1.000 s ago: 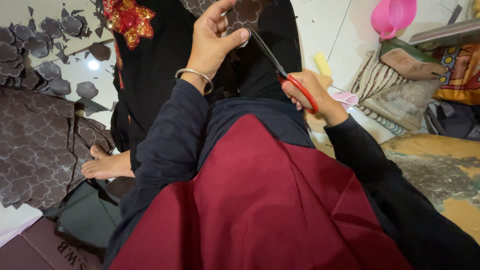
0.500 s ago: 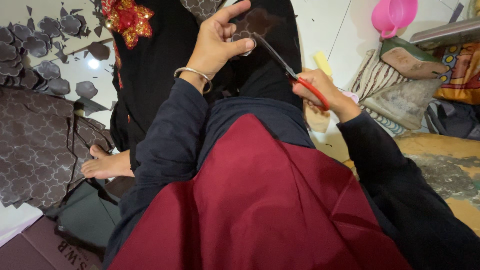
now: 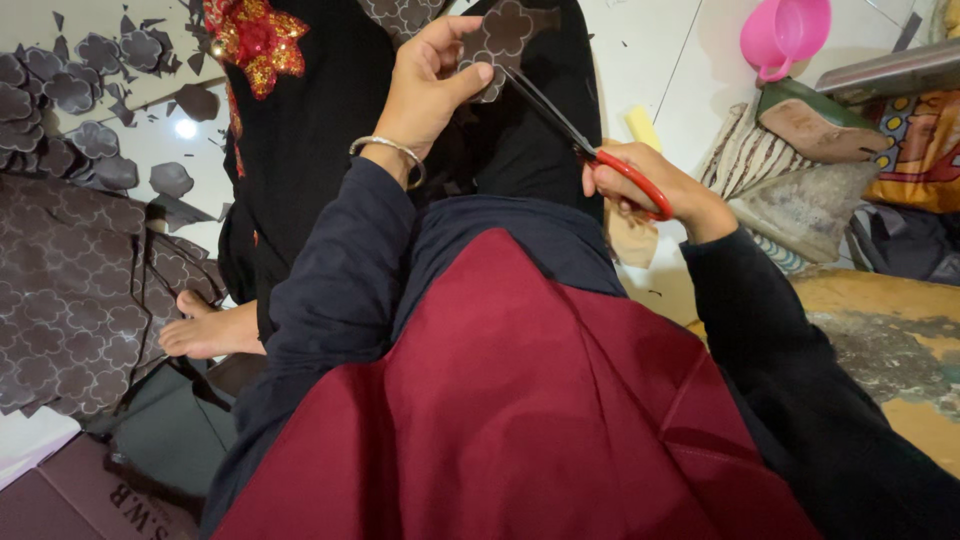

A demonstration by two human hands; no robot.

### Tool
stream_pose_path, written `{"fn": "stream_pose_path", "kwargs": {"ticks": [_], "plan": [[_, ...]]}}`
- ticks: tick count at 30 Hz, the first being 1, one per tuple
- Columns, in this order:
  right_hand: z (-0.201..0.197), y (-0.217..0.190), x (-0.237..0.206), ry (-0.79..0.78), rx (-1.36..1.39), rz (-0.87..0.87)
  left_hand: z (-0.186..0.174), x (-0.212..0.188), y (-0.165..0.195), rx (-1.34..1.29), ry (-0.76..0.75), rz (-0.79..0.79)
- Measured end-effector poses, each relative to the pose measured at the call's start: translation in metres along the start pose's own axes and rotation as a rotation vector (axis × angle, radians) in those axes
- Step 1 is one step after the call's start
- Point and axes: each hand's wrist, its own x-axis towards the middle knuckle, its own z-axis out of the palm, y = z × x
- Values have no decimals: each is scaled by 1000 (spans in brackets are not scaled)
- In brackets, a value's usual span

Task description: The person sits on the floor and uses red-handled scissors to cut a dark brown patterned fabric into small flower-shaped pieces. They hold the fabric with the left hand and cut along the edges with the right hand, placing finished pieces onto a growing pile on the floor.

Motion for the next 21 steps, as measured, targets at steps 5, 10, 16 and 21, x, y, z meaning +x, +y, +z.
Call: {"fn": "stream_pose_path", "kwargs": {"ticks": [5, 10, 16, 21], "plan": [[-6, -4, -2, -39, 74, -37, 0, -1, 5, -32, -5, -55], [-9, -2, -3, -18, 44, -20, 2, -2, 12, -70, -66, -63], [-7, 1, 1, -12, 68, 30, 3, -4, 16, -88, -88, -58], [1, 5, 14, -23, 41, -32, 7, -4, 16, -57, -110, -71]]}}
